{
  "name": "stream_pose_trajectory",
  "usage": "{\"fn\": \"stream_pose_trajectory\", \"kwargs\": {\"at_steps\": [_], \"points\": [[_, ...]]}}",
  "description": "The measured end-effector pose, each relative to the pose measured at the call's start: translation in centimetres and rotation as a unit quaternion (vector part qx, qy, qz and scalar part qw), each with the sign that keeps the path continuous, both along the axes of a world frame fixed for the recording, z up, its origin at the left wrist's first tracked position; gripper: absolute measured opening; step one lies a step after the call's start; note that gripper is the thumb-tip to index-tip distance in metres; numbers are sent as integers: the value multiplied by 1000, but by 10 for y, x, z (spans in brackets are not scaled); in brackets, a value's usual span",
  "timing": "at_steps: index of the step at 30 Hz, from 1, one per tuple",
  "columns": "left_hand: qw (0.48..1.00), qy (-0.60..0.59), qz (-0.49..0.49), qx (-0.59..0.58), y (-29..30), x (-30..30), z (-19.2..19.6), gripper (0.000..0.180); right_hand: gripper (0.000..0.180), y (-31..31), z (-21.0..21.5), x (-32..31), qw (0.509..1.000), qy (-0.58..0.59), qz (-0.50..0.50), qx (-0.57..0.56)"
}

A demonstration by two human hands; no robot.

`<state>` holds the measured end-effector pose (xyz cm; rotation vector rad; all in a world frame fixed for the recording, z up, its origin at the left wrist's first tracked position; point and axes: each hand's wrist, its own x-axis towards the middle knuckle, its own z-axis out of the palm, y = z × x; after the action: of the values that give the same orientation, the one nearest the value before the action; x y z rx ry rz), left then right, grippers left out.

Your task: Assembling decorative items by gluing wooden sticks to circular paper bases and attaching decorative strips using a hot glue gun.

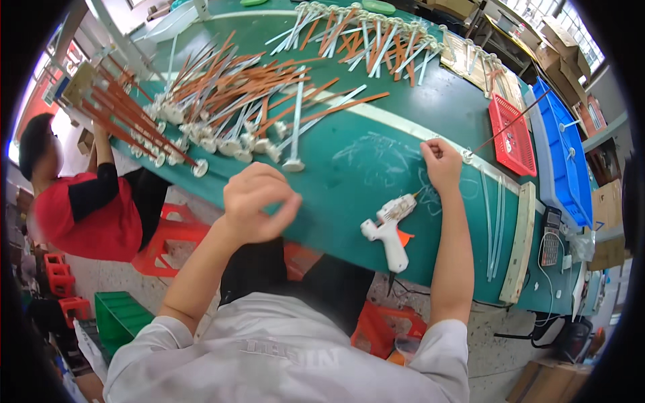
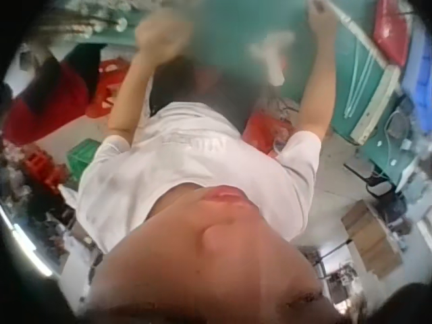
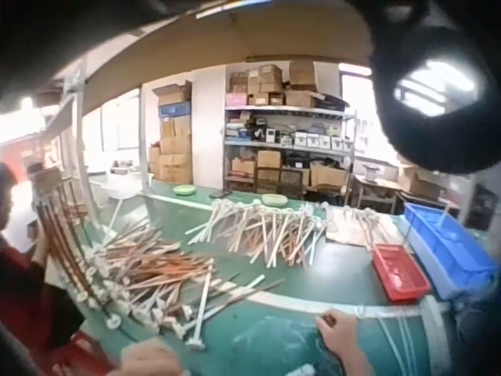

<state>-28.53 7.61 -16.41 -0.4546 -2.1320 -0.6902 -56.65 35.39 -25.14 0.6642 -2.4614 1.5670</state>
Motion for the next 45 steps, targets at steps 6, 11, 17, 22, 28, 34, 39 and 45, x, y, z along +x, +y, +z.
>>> {"fn": "stream_pose_trajectory", "kwargs": {"at_steps": [6,11,17,22,28,34,39,45], "points": [[991,-13,130,32,-54,30,-66,17,15,10,5,-8,983,104,-144,-43],[988,-29,141,50,-64,30,-79,21,40,45,40,-2,923,100,-368,-54],[995,-56,81,13,-62,26,-83,23,42,86,35,-68,932,56,-295,202],[993,-71,97,1,-66,27,-78,23,25,47,35,-129,951,70,-227,198],[991,-98,91,-2,-70,23,-80,23,31,-16,52,-261,925,65,-241,288],[986,-148,83,0,-71,25,-78,20,32,-58,38,-314,898,33,-243,366],[987,-138,83,-4,-72,27,-74,17,41,-60,45,-298,904,-10,-236,357],[993,-85,83,6,-70,20,-79,20,55,-21,91,-255,915,29,-279,289]]}}
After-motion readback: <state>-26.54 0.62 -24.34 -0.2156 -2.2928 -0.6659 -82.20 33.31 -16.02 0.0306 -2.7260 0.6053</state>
